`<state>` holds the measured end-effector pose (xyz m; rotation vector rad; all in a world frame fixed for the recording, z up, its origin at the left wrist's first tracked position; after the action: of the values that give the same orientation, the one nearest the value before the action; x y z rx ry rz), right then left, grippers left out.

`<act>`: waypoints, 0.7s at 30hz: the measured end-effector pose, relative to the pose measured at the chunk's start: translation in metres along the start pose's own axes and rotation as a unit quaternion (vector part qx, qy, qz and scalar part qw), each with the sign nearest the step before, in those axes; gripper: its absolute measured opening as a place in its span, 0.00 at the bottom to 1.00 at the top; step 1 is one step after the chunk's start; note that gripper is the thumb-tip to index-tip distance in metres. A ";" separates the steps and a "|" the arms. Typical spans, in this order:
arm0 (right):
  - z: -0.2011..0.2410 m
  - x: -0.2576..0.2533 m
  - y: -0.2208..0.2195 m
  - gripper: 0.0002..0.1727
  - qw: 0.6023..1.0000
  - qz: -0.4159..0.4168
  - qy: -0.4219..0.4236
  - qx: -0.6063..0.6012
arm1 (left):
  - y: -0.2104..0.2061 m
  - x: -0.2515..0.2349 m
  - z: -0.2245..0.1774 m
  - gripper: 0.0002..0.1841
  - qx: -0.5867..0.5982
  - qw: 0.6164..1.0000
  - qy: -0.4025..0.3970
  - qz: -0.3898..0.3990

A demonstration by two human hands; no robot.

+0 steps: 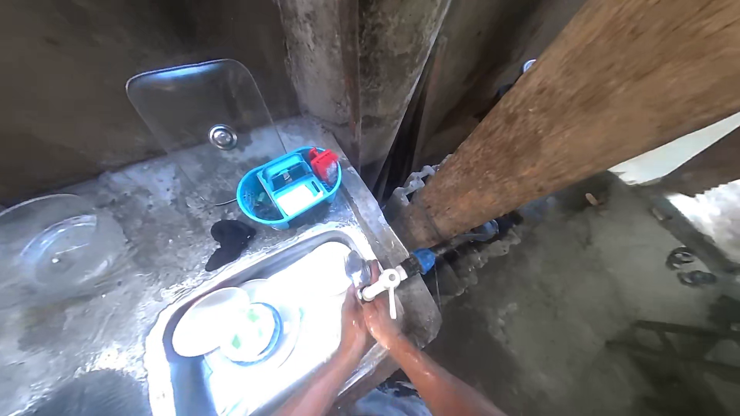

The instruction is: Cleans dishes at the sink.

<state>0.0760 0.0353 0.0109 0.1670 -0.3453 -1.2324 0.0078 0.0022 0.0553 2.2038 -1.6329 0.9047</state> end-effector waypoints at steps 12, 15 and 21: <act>-0.025 -0.003 -0.030 0.22 0.965 -0.102 -0.113 -0.212 | 0.054 -0.017 0.040 0.20 -0.038 0.990 0.131 0.037; -0.020 -0.012 -0.016 0.17 0.979 -0.109 -0.069 -0.160 | 0.057 -0.013 0.038 0.19 -0.051 0.985 0.154 0.051; -0.016 -0.010 -0.019 0.22 0.990 -0.097 -0.083 -0.064 | 0.052 -0.026 0.043 0.13 -0.039 0.994 0.098 -0.023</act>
<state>0.0621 0.0371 -0.0117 -0.0125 -0.4000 -1.4616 -0.0308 -0.0186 -0.0016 2.0212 -1.4964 0.9921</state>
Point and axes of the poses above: each hand's wrist, its own x-axis away from the middle knuckle, its own y-axis out of the back of the hand, z = x × y, the point moved 2 cm from there along -x, towards the middle knuckle, and after that the axes turned 6 degrees about y, right-handed, at the moved point
